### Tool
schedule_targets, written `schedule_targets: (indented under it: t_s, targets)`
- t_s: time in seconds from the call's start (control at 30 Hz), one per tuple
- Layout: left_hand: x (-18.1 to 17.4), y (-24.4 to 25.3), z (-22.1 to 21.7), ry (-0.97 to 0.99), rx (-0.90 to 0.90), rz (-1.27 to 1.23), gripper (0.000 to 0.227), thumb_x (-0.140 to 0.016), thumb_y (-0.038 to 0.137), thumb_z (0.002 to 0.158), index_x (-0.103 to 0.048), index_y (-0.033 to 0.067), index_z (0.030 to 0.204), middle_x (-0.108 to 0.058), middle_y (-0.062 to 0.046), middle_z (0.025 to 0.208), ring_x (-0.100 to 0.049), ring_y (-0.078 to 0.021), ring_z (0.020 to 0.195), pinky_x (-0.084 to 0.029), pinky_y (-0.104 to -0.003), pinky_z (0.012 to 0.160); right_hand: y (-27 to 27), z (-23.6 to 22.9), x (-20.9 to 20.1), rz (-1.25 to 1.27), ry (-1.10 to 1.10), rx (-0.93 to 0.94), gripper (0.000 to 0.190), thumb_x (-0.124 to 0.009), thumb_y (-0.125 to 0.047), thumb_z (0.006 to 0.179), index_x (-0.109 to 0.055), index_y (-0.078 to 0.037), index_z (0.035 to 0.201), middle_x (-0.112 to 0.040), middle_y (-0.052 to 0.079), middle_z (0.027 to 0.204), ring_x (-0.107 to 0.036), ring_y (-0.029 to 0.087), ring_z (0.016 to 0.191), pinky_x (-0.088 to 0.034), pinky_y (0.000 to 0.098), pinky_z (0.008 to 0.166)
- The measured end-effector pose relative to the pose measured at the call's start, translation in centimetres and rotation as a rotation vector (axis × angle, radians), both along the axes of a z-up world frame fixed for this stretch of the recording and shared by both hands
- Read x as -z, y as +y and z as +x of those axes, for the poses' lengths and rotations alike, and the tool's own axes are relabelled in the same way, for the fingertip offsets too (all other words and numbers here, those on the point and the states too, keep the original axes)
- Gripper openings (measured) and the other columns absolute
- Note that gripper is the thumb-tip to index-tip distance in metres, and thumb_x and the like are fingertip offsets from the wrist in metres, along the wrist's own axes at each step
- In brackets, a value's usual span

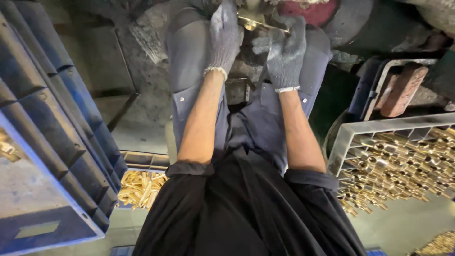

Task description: The person sits on the floor and repeatedly picks up brass-colored metal parts from a nearby crate. They hold each part against a rotating grinding wheel to polish its surface, then place the finished part into a metal tray with compartments.

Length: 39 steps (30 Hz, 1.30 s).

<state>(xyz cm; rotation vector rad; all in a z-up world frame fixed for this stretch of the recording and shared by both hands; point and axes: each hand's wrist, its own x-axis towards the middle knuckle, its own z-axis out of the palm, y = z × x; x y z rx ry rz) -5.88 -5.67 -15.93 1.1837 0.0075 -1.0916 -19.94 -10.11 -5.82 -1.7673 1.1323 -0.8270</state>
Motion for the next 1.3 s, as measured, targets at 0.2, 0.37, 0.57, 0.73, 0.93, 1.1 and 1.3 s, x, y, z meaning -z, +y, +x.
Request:
schedule_targets:
  t_s: [0.2, 0.37, 0.57, 0.73, 0.93, 1.1, 1.3]
  targets:
    - [-5.4, -0.9, 2.1, -0.275, 0.197, 0.171, 0.025, -0.048, 0.031, 0.094, -0.051, 0.0088, 0.084, -0.046, -0.002, 0.054, -0.044, -0.0150, 0.037, -0.034, -0.033, 0.034, -1.2, 1.8, -2.6, 0.312, -0.151, -0.009, 0.022, -0.058, -0.008, 0.103, -0.051, -0.001, 0.123, -0.068, 0.014, 0.096, -0.076, 0.020, 0.075, -0.061, 0.0361, 0.065]
    - [-11.7, 1.5, 3.8, -0.358, 0.439, -0.106, 0.059, -0.030, 0.052, 0.110, -0.049, 0.0065, 0.078, -0.037, -0.005, 0.047, -0.039, -0.0168, 0.037, -0.030, -0.034, 0.038, 0.6, 0.2, -10.2, -0.833, 0.419, -0.206, 0.014, -0.064, -0.012, 0.107, -0.068, -0.009, 0.120, -0.069, 0.017, 0.110, -0.070, 0.026, 0.093, -0.059, 0.0376, 0.076]
    - [-18.9, 9.2, -0.1, -0.829, 0.462, -0.477, 0.063, -0.030, 0.051, 0.118, -0.061, -0.0022, 0.109, -0.066, -0.006, 0.092, -0.063, -0.0135, 0.080, -0.054, -0.028, 0.077, 14.3, -6.6, -16.2, -0.524, 0.082, -0.010, 0.029, -0.076, -0.014, 0.098, -0.066, 0.001, 0.120, -0.072, 0.021, 0.113, -0.074, 0.037, 0.099, -0.059, 0.0403, 0.090]
    - [-24.0, 11.7, -2.2, -0.231, 0.652, -0.630, 0.053, -0.047, 0.052, 0.113, -0.065, 0.0023, 0.116, -0.059, 0.000, 0.080, -0.048, -0.0054, 0.057, -0.041, -0.023, 0.054, 17.4, -9.6, -16.0, -0.759, 0.160, -0.052, 0.031, -0.076, -0.011, 0.090, -0.066, 0.001, 0.117, -0.072, 0.021, 0.109, -0.074, 0.040, 0.094, -0.061, 0.0424, 0.084]
    - [-26.5, 12.3, -2.6, -0.264, 0.744, -0.698, 0.053, -0.048, 0.053, 0.114, -0.066, 0.0030, 0.119, -0.058, 0.003, 0.083, -0.047, -0.0024, 0.058, -0.041, -0.022, 0.057, 18.4, -11.9, -14.8, -0.857, 0.253, -0.109, 0.035, -0.081, -0.008, 0.084, -0.068, 0.002, 0.114, -0.072, 0.023, 0.107, -0.074, 0.041, 0.092, -0.061, 0.0470, 0.083]
    - [-27.2, 12.2, -2.8, -0.376, 0.758, -0.698, 0.054, -0.047, 0.054, 0.113, -0.066, 0.0045, 0.124, -0.057, 0.005, 0.081, -0.049, -0.0019, 0.061, -0.041, -0.021, 0.058, 18.8, -12.3, -15.6, -0.843, 0.304, -0.114, 0.034, -0.082, -0.005, 0.081, -0.070, 0.003, 0.111, -0.072, 0.022, 0.105, -0.074, 0.040, 0.090, -0.061, 0.0459, 0.082]
    - [-27.1, 12.2, -2.7, -0.431, 0.776, -0.683, 0.049, -0.051, 0.049, 0.115, -0.065, 0.0035, 0.126, -0.058, 0.004, 0.081, -0.049, -0.0016, 0.060, -0.041, -0.021, 0.060, 19.1, -12.9, -14.1, -0.763, 0.262, -0.079, 0.034, -0.084, -0.004, 0.080, -0.071, 0.004, 0.110, -0.072, 0.022, 0.106, -0.073, 0.039, 0.092, -0.060, 0.0454, 0.083]
